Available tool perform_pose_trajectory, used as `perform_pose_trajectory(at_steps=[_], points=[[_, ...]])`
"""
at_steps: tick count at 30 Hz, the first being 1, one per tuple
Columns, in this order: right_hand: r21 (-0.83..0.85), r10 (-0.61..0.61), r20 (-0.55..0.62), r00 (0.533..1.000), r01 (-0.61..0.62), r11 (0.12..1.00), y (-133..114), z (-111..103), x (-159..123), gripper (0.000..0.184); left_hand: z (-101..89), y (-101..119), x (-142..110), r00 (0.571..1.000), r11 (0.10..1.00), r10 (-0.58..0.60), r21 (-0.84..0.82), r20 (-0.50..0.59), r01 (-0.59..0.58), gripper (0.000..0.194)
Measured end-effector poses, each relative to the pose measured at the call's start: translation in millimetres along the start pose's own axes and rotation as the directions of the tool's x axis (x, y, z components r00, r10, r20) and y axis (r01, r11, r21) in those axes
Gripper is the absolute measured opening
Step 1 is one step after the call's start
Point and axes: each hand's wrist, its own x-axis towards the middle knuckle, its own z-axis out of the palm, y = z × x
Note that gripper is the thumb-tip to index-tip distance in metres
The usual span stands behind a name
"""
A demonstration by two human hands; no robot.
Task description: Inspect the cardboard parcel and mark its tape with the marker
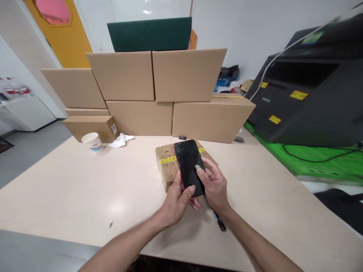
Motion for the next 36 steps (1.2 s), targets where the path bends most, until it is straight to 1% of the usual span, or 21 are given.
perform_pose_trajectory(at_steps=[6,12,15,21,25,28,31,34,36], points=[[0.013,0.035,0.046,0.998,-0.035,0.999,2.9,-1.9,-3.0,0.052,0.4,-1.9,0.9,1.0,1.0,-0.006,-0.005,-0.023,0.006,0.083],[0.037,0.042,0.007,0.999,-0.043,0.998,4.6,-1.0,-2.7,0.051,0.9,-7.7,1.1,1.0,0.999,-0.004,-0.032,-0.027,0.003,0.071],[0.041,0.049,0.007,0.999,-0.05,0.998,5.1,-1.3,-2.3,0.052,0.5,-7.1,1.5,1.0,0.999,-0.005,-0.032,-0.025,0.004,0.07],[0.01,0.022,0.038,0.999,-0.023,1.0,5.7,-3.9,-2.4,0.051,-0.2,-4.7,3.0,1.0,1.0,0.0,-0.029,-0.018,-0.001,0.07],[0.007,0.014,0.034,0.999,-0.015,1.0,6.3,-4.0,-2.3,0.05,-1.7,-5.1,3.4,1.0,1.0,0.004,-0.024,-0.011,-0.005,0.07],[0.023,0.016,-0.009,1.0,-0.016,1.0,7.4,-2.8,-2.3,0.05,-2.9,-3.0,3.8,1.0,1.0,0.008,-0.012,0.004,-0.008,0.071],[0.091,0.046,-0.05,0.998,-0.041,0.995,7.4,-1.6,-1.7,0.054,-3.9,0.6,4.6,1.0,1.0,0.013,0.02,0.013,-0.013,0.075],[0.164,0.065,-0.108,0.992,-0.047,0.985,4.3,-3.4,2.2,0.058,-4.7,1.6,4.9,0.999,0.999,0.021,0.038,0.027,-0.022,0.089],[0.192,0.056,-0.188,0.981,-0.02,0.981,1.5,-9.4,8.6,0.06,-5.1,0.3,4.3,1.0,0.999,0.013,0.042,0.025,-0.014,0.099]])
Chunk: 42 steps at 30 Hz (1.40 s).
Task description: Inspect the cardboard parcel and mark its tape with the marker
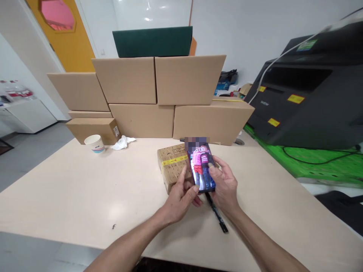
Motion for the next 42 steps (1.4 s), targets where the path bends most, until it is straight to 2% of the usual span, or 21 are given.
perform_pose_trajectory(at_steps=[3,6,8,11,13,22,28,31,34,38,42], points=[[0.017,-0.07,-0.172,0.983,0.074,0.997,-5.6,-17.0,20.0,0.064,0.0,-2.1,-1.7,1.0,1.0,-0.024,0.013,-0.007,0.024,0.104],[-0.033,-0.14,-0.348,0.927,0.137,0.99,-6.8,-47.1,47.7,0.068,0.4,-1.8,-3.3,1.0,0.999,-0.027,0.027,-0.001,0.027,0.102],[-0.138,-0.177,-0.413,0.894,0.131,0.982,-4.7,-69.4,65.2,0.067,0.7,-0.7,-4.0,1.0,0.999,-0.024,0.028,0.007,0.024,0.102],[-0.247,-0.163,-0.419,0.893,0.06,0.967,1.4,-95.7,83.2,0.063,0.8,0.9,-4.2,0.999,0.999,-0.023,0.032,0.025,0.022,0.1],[-0.274,-0.128,-0.402,0.907,0.014,0.962,6.7,-105.4,89.7,0.061,0.8,1.2,-3.8,0.999,0.999,-0.028,0.045,0.035,0.027,0.097],[-0.339,0.035,-0.362,0.931,-0.167,0.926,25.9,-112.1,106.2,0.061,-1.7,-3.7,-1.1,1.0,0.997,-0.026,0.066,0.015,0.025,0.091],[-0.472,0.082,-0.325,0.942,-0.237,0.85,24.4,-124.4,109.9,0.056,-3.2,-7.4,-1.9,0.999,0.996,-0.001,0.09,0.035,-0.002,0.083],[-0.586,0.1,-0.283,0.954,-0.255,0.77,19.9,-134.6,111.4,0.05,-3.2,-8.9,-3.3,0.999,0.992,0.02,0.121,0.051,-0.026,0.078],[-0.725,0.112,-0.232,0.966,-0.248,0.642,13.6,-143.0,112.5,0.043,-3.1,-8.3,-5.3,0.996,0.985,0.042,0.166,0.076,-0.054,0.075],[-0.898,0.105,-0.16,0.982,-0.189,0.399,3.8,-145.4,114.0,0.033,-2.5,-4.1,-7.8,0.993,0.971,0.05,0.227,0.106,-0.073,0.074],[-0.984,0.109,-0.09,0.99,-0.105,0.143,-2.5,-138.0,113.5,0.032,-1.7,-0.5,-8.0,0.991,0.959,0.059,0.268,0.119,-0.089,0.071]])
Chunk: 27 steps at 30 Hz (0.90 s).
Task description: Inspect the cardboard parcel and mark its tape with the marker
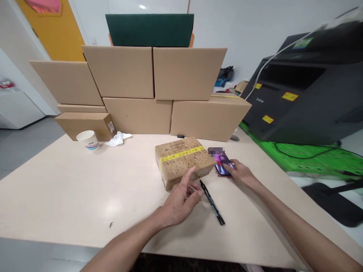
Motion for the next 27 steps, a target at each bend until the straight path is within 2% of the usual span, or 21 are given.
perform_pose_trajectory(at_steps=[5,12,16,27], points=[[-0.22,-0.03,0.038,0.999,0.038,0.975,-11.4,3.3,-11.7,0.045,-1.0,-0.1,1.6,1.0,1.0,0.001,0.027,0.009,-0.002,0.07],[-0.405,-0.004,0.08,0.997,0.036,0.914,-36.6,10.9,-43.8,0.085,0.0,3.3,2.2,0.999,0.999,-0.008,0.053,0.042,0.006,0.07],[-0.485,0.005,0.064,0.998,0.027,0.874,-45.3,14.5,-52.5,0.08,1.2,4.5,2.0,0.998,0.997,0.008,0.08,0.058,-0.012,0.072],[-0.571,-0.117,-0.014,0.993,0.089,0.816,-37.4,24.5,-52.6,0.073,-1.4,2.6,3.6,0.999,0.998,0.04,0.048,0.006,-0.041,0.07]])
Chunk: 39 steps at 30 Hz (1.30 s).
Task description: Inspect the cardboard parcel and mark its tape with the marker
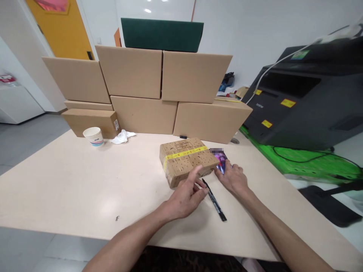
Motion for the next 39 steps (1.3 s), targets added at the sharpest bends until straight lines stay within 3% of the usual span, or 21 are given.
perform_pose_trajectory(at_steps=[4,6,8,9,11,12,13,16,18,19,20,22,24,27,31,37,39], points=[[-0.015,0.006,-0.008,1.0,-0.006,1.0,-1.9,-1.5,-2.7,0.07,-3.6,0.4,0.6,0.994,0.996,0.086,-0.025,-0.07,-0.087,0.062],[0.013,0.003,-0.019,1.0,-0.003,1.0,-0.7,-1.6,-3.4,0.066,-9.3,2.3,1.2,0.967,0.983,0.178,-0.005,-0.182,-0.182,0.052],[0.173,-0.019,-0.089,0.996,0.034,0.984,1.5,-1.0,-1.9,0.062,-19.9,4.7,2.7,0.882,0.954,0.299,0.109,-0.365,-0.279,0.042],[0.321,-0.029,-0.143,0.989,0.074,0.944,2.2,-0.6,-0.1,0.061,-27.1,5.7,3.9,0.805,0.93,0.366,0.213,-0.466,-0.3,0.039],[0.61,-0.031,-0.23,0.973,0.169,0.774,0.5,-0.3,5.6,0.061,-44.4,6.6,7.1,0.656,0.897,0.431,0.375,-0.62,-0.235,0.039],[0.706,-0.031,-0.246,0.969,0.201,0.679,-2.4,-0.5,9.0,0.063,-53.3,6.3,9.1,0.61,0.904,0.411,0.391,-0.677,-0.175,0.045],[0.761,-0.038,-0.244,0.969,0.216,0.611,-7.0,-1.2,12.2,0.065,-61.6,5.6,11.4,0.595,0.926,0.35,0.364,-0.723,-0.103,0.056],[0.898,-0.073,-0.099,0.992,0.121,0.424,-28.2,-4.9,17.8,0.074,-77.3,0.9,18.9,0.606,0.995,-0.047,0.019,-0.794,0.102,0.076],[0.982,-0.116,0.024,0.993,-0.002,0.187,-43.8,-7.6,16.7,0.069,-78.1,-3.8,23.3,0.622,0.947,-0.319,-0.26,-0.715,0.188,0.075],[0.996,-0.141,0.052,0.989,-0.042,0.074,-50.2,-8.6,14.8,0.065,-76.4,-6.1,25.1,0.651,0.919,-0.382,-0.344,-0.656,0.193,0.073],[0.998,-0.16,0.051,0.986,-0.054,-0.015,-55.1,-9.2,12.3,0.061,-74.3,-8.3,26.3,0.696,0.907,-0.386,-0.385,-0.605,0.169,0.072],[0.994,-0.182,-0.016,0.983,-0.004,-0.112,-59.6,-9.7,6.8,0.056,-71.0,-11.2,26.9,0.765,0.925,-0.284,-0.375,-0.579,0.059,0.073],[0.981,-0.201,-0.093,0.975,0.056,-0.184,-57.9,-9.7,2.2,0.053,-71.6,-11.4,25.6,0.775,0.945,-0.154,-0.32,-0.613,-0.065,0.072],[0.955,-0.22,-0.189,0.957,0.128,-0.267,-51.1,-9.6,-1.3,0.045,-78.2,-8.1,22.7,0.75,0.949,-0.011,-0.243,-0.661,-0.2,0.061],[0.943,-0.215,-0.241,0.946,0.176,-0.282,-48.3,-8.6,-3.6,0.037,-84.8,-7.1,22.7,0.726,0.945,0.057,-0.198,-0.685,-0.261,0.059],[0.952,-0.237,-0.214,0.948,0.149,-0.267,-50.9,-4.1,-7.7,0.037,-88.8,-10.2,25.1,0.619,0.966,-0.119,-0.234,-0.776,-0.108,0.06],[0.954,-0.243,-0.212,0.946,0.146,-0.261,-51.0,-2.6,-9.5,0.038,-91.7,-5.8,24.5,0.625,0.968,-0.167,-0.248,-0.762,-0.044,0.051]])
